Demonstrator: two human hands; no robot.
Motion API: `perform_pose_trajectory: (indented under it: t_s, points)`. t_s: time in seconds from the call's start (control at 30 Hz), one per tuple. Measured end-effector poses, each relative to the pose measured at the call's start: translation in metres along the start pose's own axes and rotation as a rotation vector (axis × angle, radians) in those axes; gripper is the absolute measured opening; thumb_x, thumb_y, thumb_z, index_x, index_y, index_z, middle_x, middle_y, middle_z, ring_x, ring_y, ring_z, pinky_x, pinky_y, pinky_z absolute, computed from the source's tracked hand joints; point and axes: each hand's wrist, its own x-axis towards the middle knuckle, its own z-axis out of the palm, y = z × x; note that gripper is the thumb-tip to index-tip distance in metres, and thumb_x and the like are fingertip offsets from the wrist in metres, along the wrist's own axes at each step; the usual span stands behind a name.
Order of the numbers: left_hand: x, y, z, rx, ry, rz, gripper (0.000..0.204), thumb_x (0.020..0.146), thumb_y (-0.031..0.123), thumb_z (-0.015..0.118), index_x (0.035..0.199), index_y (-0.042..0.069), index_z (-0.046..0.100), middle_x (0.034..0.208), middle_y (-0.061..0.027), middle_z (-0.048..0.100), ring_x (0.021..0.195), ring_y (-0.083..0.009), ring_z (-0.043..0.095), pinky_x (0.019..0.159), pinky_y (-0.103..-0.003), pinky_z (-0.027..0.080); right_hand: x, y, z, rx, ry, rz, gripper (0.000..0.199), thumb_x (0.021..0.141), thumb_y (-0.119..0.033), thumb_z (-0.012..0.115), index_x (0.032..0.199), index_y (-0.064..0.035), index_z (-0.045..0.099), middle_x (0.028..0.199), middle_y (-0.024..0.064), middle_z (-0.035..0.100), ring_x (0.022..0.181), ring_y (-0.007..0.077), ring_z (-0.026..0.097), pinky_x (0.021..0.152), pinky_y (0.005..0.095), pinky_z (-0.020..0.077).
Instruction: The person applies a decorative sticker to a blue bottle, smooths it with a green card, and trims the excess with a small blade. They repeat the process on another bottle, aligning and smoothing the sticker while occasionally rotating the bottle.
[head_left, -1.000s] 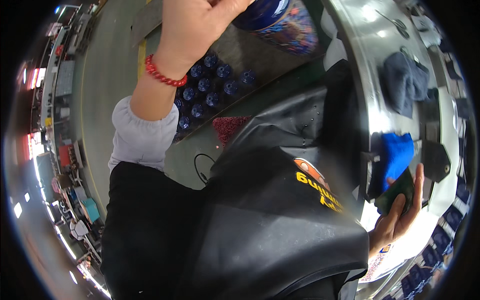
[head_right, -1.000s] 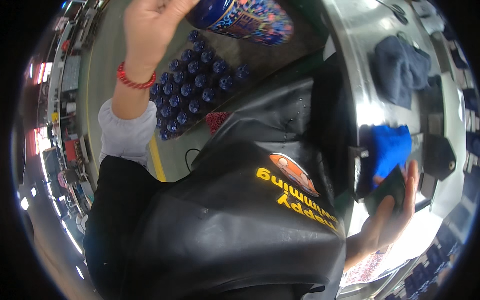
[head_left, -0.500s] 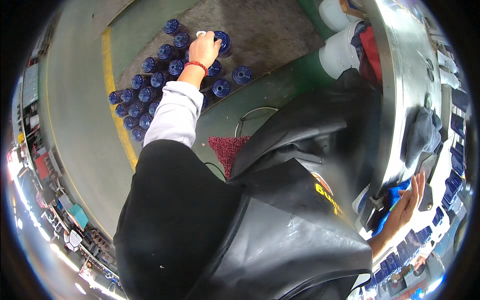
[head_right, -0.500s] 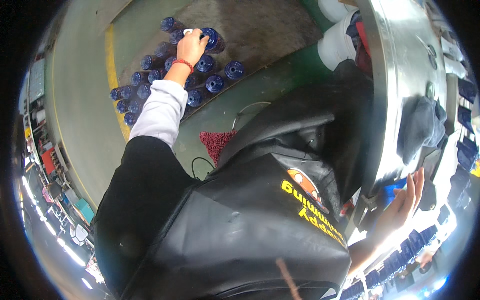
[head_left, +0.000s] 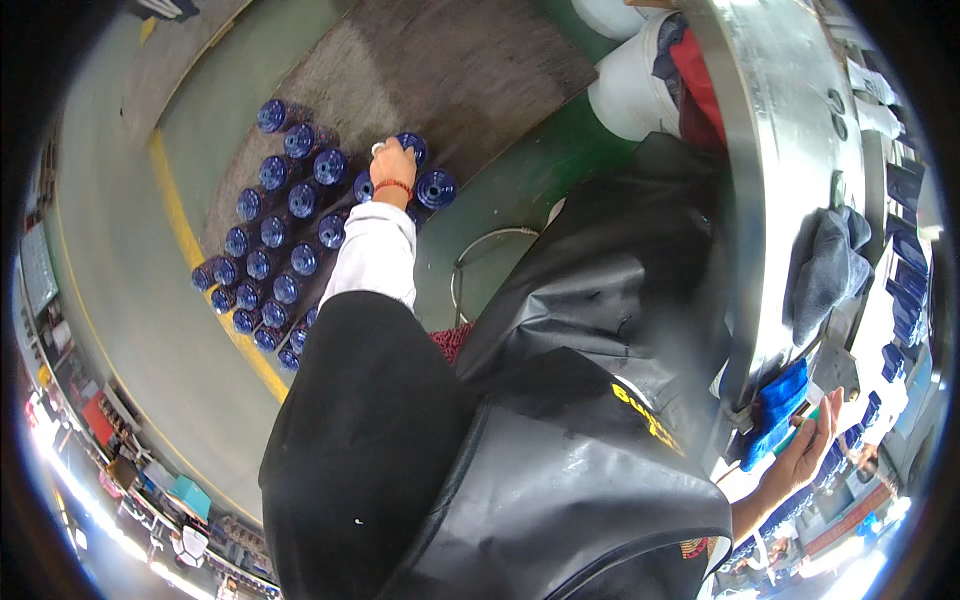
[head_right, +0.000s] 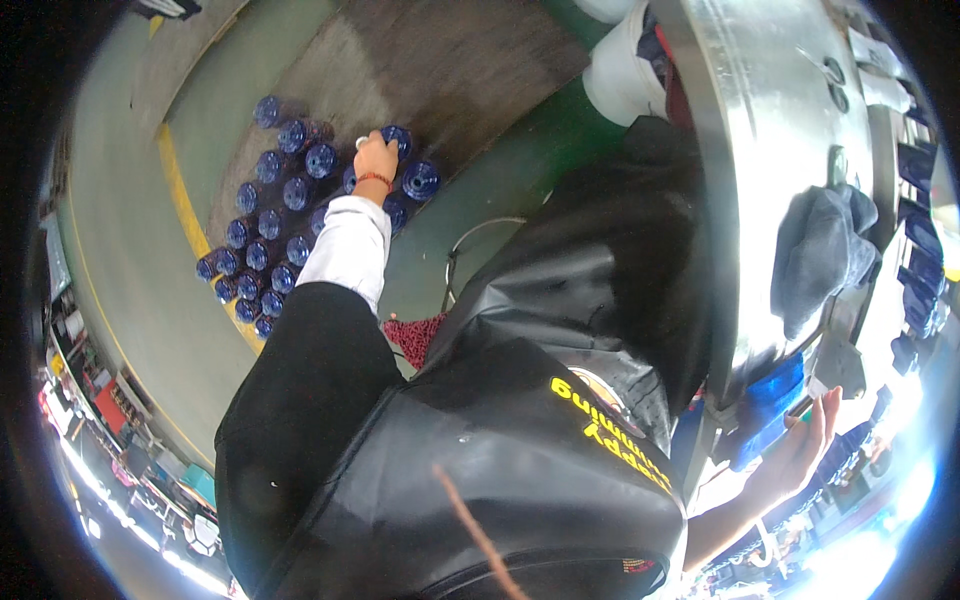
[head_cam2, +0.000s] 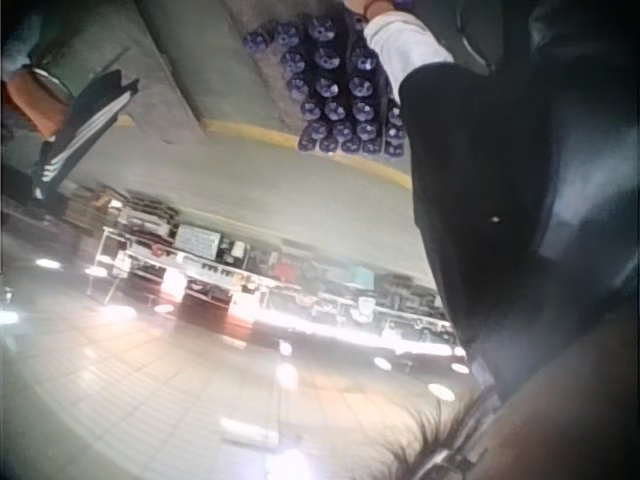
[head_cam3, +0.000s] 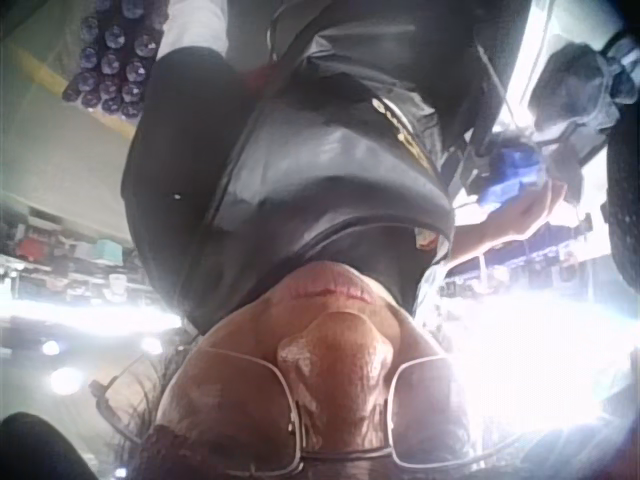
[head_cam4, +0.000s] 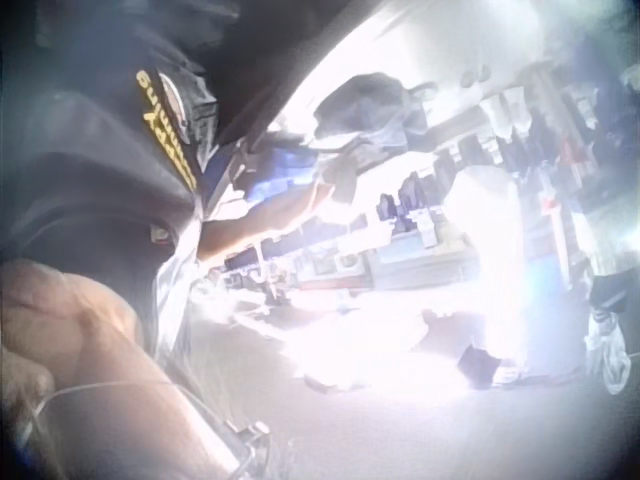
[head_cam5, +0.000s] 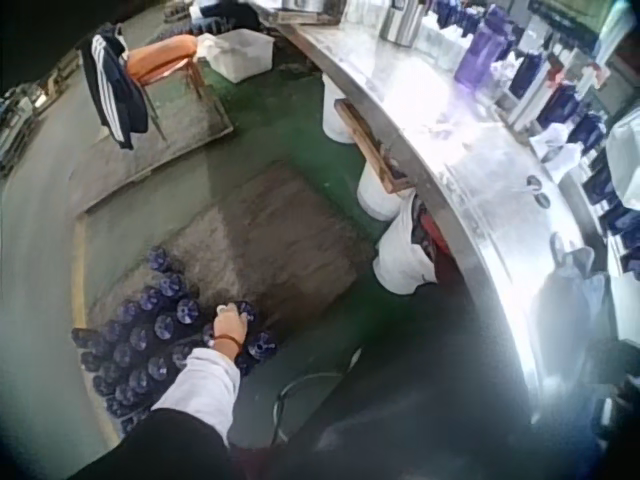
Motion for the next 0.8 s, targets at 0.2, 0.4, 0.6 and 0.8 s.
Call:
perform_pose_trajectory:
  t_s: [0.2, 0.4, 0.6, 0.8]
  points:
    - [0.000, -0.004, -0.004, 0.209, -0.112, 0.048, 0.045, 0.095, 0.047, 0.065, 0.112, 0.005, 0.066, 0.119, -0.0220, 0.068, 0.113, -0.0394, 0.066, 0.096, -0.051, 0.052, -0.002, 0.027, -0.020, 0.158, 0.103, 0.080, 0.033, 0.108, -0.006, 0.046, 0.136, 0.0003, 0.061, 0.155, 0.0136, 0.049, 0.129, 0.0194, 0.055, 0.094, 0.0292, 0.0508]
    - [-0.014, 0.061, -0.045, -0.002, 0.160, 0.401, 0.054, 0.090, 0.026, 0.074, 0.135, -0.001, 0.059, 0.130, -0.0274, 0.064, 0.117, -0.0444, 0.061, 0.103, -0.051, 0.048, 0.038, 0.088, -0.068, 0.147, 0.305, 0.119, 0.037, 0.091, 0.007, 0.055, 0.127, -0.0003, 0.065, 0.136, 0.0152, 0.062, 0.132, 0.0268, 0.055, 0.114, 0.0380, 0.0371]
    - [-0.089, 0.174, -0.122, -0.498, 0.287, 0.680, 0.035, 0.101, 0.013, 0.060, 0.132, -0.004, 0.059, 0.131, -0.0246, 0.062, 0.122, -0.0422, 0.056, 0.108, -0.049, 0.040, 0.194, 0.255, -0.065, 0.327, 0.460, 0.565, 0.047, 0.099, -0.038, 0.068, 0.137, -0.0116, 0.063, 0.131, 0.0024, 0.067, 0.108, 0.0152, 0.062, 0.084, 0.0309, 0.0516]
    - [-0.189, 0.280, -0.269, -0.552, 0.349, 0.979, 0.029, 0.098, 0.009, 0.057, 0.120, -0.008, 0.065, 0.115, -0.0241, 0.070, 0.110, -0.0422, 0.067, 0.100, -0.048, 0.050, 0.346, 0.414, -0.053, -0.077, 0.465, 0.606, 0.065, 0.089, -0.060, 0.068, 0.124, -0.0052, 0.068, 0.120, 0.0197, 0.070, 0.112, 0.0338, 0.066, 0.093, 0.0441, 0.0513]
